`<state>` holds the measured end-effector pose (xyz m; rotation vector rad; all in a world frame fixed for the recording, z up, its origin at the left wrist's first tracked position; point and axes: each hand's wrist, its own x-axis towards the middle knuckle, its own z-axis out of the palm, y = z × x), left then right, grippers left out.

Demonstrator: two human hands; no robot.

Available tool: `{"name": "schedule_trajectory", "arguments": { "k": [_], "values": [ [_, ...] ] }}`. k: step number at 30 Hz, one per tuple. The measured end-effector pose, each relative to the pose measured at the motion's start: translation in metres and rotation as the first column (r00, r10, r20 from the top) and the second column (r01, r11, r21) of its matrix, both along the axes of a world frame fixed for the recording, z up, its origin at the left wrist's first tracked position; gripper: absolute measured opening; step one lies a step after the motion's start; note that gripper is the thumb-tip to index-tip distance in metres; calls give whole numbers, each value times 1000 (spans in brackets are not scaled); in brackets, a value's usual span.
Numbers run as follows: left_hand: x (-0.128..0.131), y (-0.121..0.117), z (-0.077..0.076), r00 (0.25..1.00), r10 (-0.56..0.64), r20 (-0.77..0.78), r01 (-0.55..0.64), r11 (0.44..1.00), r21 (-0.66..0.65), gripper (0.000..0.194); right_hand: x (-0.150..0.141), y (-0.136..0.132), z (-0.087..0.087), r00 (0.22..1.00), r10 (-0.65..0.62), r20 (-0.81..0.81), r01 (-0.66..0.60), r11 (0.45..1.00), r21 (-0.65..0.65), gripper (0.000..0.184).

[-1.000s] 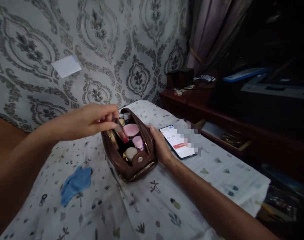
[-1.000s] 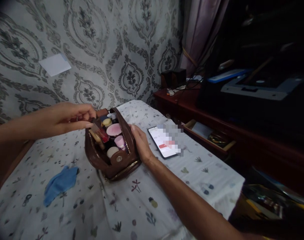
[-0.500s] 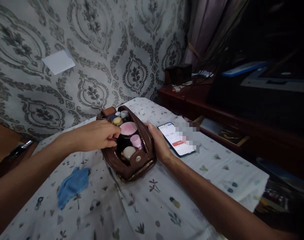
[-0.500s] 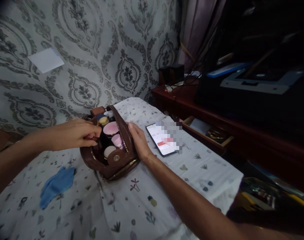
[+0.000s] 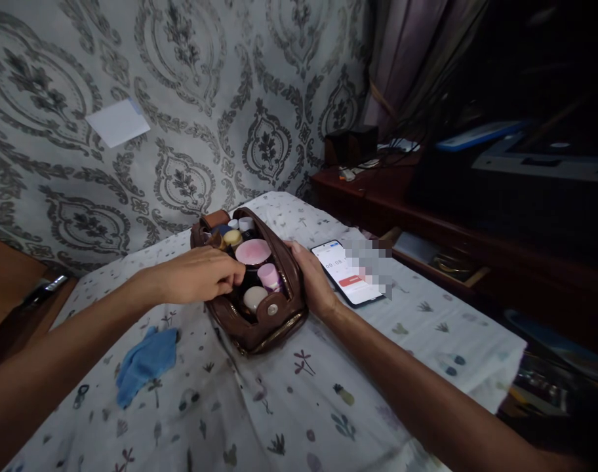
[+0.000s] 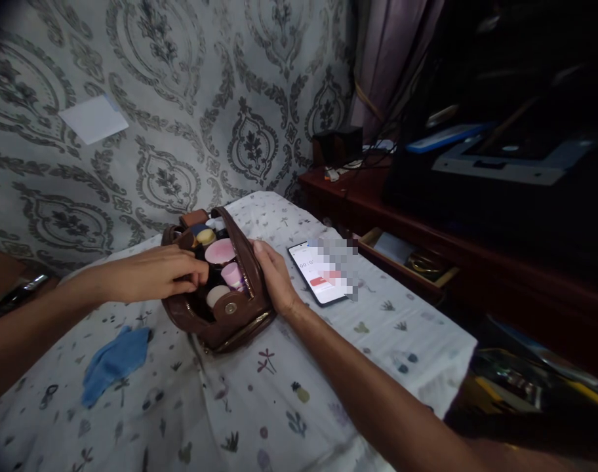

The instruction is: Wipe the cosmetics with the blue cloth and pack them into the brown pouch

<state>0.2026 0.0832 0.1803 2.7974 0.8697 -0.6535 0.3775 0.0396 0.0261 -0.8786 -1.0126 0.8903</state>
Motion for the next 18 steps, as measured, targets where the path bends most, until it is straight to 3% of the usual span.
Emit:
{"name": "schedule_trajectory", "arguments": {
  "k": [3, 6, 10, 12, 14, 16, 18],
  "values": [
    [-3, 2, -3, 999, -34, 33, 36, 997, -64, 21, 0, 1, -1, 1000, -2, 0, 2, 1000, 1, 54],
    [-7, -1, -1, 994, 30, 105, -22, 997, -73, 22, 0, 1, -1, 1000, -4, 4, 4, 1000, -2, 55],
    [-24, -10, 2, 907, 143, 397, -165, 986, 21, 33, 0, 1, -2, 1000, -3, 11, 4, 1000, -8, 55],
    [-37, -9, -8, 782, 160, 602, -292, 948, 127, 37, 0, 1, -2, 1000, -2, 6, 2, 1000, -10, 55],
    [-51, -4, -27, 606, 194, 772, -438, 891, 120, 41, 0, 2, -3, 1000, -4, 3, 4, 1000, -11, 56],
    [-61, 4, -53, 391, 308, 867, -569, 821, -36, 48, 0, 2, -3, 1000, -17, 11, 17, 1000, -9, 57],
    [-63, 11, -80, 206, 445, 872, -626, 745, -233, 57, -1, 2, -4, 999, -33, 38, 33, 999, 1, 59]
  ]
}}
